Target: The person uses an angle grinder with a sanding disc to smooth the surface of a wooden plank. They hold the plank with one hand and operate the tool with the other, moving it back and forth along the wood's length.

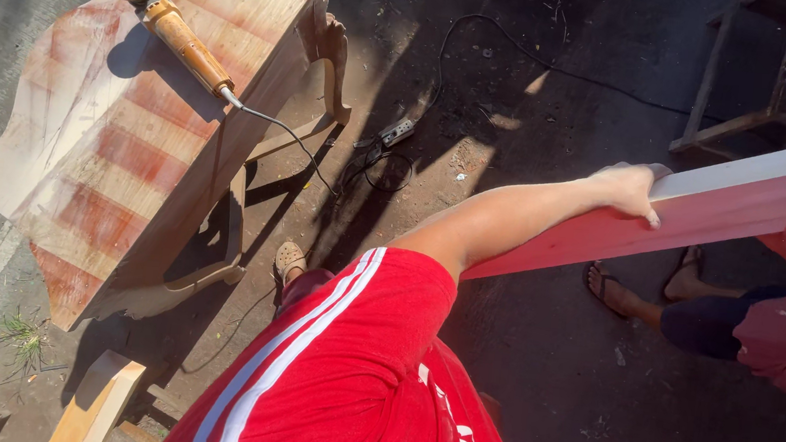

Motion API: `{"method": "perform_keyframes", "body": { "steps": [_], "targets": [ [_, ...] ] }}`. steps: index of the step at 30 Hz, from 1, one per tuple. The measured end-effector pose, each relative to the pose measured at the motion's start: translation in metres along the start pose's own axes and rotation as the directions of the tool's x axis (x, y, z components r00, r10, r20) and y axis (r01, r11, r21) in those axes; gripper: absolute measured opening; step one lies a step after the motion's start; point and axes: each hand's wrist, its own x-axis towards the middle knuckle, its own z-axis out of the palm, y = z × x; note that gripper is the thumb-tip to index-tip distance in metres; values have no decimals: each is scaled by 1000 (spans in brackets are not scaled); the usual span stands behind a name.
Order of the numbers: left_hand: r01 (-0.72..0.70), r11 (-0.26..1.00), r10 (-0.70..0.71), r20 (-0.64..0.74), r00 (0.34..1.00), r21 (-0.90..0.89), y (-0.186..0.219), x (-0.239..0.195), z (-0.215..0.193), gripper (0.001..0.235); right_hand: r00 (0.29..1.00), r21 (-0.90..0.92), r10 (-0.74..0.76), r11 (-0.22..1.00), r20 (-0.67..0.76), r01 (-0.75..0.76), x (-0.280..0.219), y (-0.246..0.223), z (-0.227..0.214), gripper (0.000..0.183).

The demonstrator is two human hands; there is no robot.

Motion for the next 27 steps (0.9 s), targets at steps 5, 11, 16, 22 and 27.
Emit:
{"method": "perform_keyframes", "body": {
  "steps": [5,11,16,22,27],
  "targets": [
    [88,991,-84,36,996,-103,11,3,36,102,994,-55,30,998,106,-24,-18,-24,37,25],
    [-31,998,31,-1,1000,-58,-10,-23,61,89,973,-168,111,983,200,-78,-43,-31,58,25],
    [-52,991,70,153,986,-122,-144,-153,37,72,963,-271,140,960,231,-74,-46,-20,73,26],
    [657,730,-662,-433,612,-188,-329,-499,-13,65,969,-371,75,929,235,18,-36,-64,91,27],
    [436,260,-863,-410,-295,-861,-308,-755,19,55,975,-573,70,817,209,64,-29,-103,117,29]
  ]
}}
